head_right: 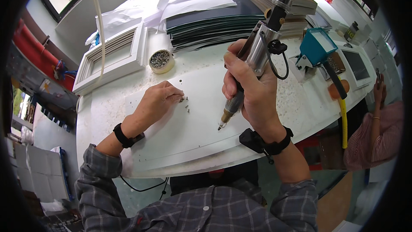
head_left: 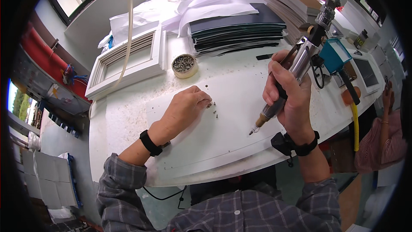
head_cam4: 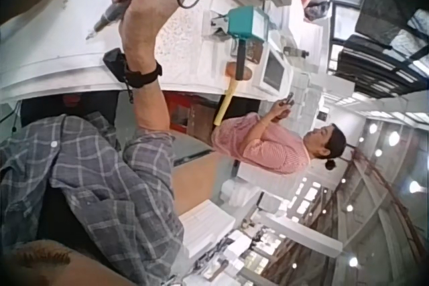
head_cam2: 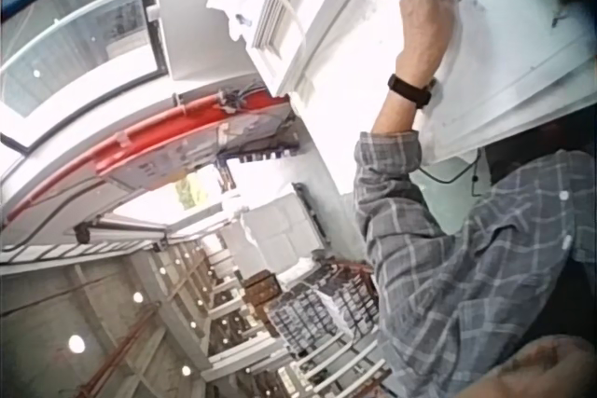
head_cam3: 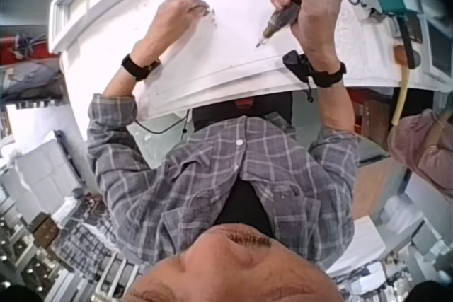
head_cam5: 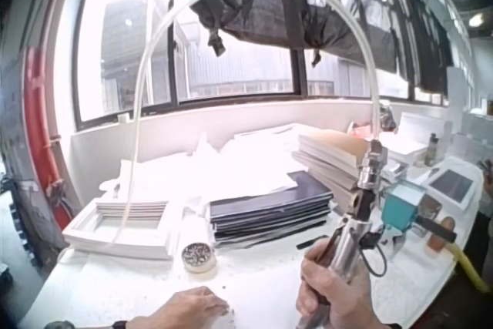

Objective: The person uses a pneumatic screwdriver to fasten screws into a white rectangular frame on a workbench. After securing the frame, they pick up a black mesh screen and place it into the frame's recess. The person then handles a small blue container of fasteners and places it on the workbench.

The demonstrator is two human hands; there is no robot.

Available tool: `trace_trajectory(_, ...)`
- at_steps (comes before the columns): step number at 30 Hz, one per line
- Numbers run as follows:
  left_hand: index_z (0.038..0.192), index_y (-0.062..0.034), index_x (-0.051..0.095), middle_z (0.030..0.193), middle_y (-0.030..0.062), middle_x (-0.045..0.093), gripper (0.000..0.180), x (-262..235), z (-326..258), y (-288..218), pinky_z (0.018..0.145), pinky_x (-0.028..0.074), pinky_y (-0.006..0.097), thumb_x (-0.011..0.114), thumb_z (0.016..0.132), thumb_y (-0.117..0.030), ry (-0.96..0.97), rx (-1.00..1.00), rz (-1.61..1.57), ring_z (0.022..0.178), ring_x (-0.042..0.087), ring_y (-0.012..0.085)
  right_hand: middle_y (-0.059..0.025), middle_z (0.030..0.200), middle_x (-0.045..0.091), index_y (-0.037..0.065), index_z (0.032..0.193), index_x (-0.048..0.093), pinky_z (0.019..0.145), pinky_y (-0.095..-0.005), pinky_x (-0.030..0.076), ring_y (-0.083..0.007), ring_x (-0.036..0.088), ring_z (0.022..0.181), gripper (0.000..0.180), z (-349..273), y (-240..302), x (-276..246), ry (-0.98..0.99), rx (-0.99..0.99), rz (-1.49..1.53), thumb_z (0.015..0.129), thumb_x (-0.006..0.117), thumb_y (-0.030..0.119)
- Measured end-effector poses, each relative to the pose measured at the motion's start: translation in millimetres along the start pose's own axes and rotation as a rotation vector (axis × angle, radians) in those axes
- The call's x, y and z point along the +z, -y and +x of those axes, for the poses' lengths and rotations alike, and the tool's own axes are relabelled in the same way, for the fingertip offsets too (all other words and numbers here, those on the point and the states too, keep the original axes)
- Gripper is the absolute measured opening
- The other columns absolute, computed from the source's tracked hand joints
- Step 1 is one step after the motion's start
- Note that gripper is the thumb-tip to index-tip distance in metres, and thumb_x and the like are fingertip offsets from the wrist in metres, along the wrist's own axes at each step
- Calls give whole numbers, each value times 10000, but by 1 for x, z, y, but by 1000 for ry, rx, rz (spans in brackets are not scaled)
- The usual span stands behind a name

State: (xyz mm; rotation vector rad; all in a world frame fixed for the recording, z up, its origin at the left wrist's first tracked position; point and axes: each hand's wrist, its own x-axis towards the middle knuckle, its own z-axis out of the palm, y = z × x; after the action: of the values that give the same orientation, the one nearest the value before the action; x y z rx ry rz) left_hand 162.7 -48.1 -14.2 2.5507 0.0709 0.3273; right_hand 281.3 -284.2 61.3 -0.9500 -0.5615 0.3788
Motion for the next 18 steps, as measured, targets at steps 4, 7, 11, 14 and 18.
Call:
trace_trajectory(4,964,-24,749,932,155,704,128,-1,-1,2,799,552,397,695,913,-128,4,14,-28,845,685,327,-11,848,538,61,1163,547,508,-259,442,-58,529,562,234,-2,-2,2,5,7,-12,980,668,143)
trace_trajectory(7,951,-24,750,896,162,705,130,-5,-1,-4,787,554,401,701,904,-135,16,-35,-54,820,686,334,-16,854,541,62,1176,552,474,-232,416,-47,497,540,254,-3,-8,3,-15,-18,-44,984,656,191)
trace_trajectory(11,936,1,750,869,168,728,117,-6,-2,0,722,554,345,719,893,-104,0,-53,-56,753,702,289,-16,848,538,63,1180,553,476,-233,418,-47,500,541,256,-4,-7,6,-14,-2,-40,982,653,191)
trace_trajectory(14,931,14,746,879,167,733,116,-4,-7,5,727,556,336,717,889,-89,-43,-40,-19,755,702,282,-17,848,540,64,1178,552,478,-234,418,-47,500,541,256,-5,-6,10,-10,-5,-41,982,652,195)
trace_trajectory(18,967,26,736,871,159,736,117,-10,-20,8,733,555,312,708,901,-67,-65,-64,-26,763,711,235,-20,862,547,61,1178,549,484,-232,420,-47,500,542,257,-8,-9,20,16,-6,-51,987,646,203)
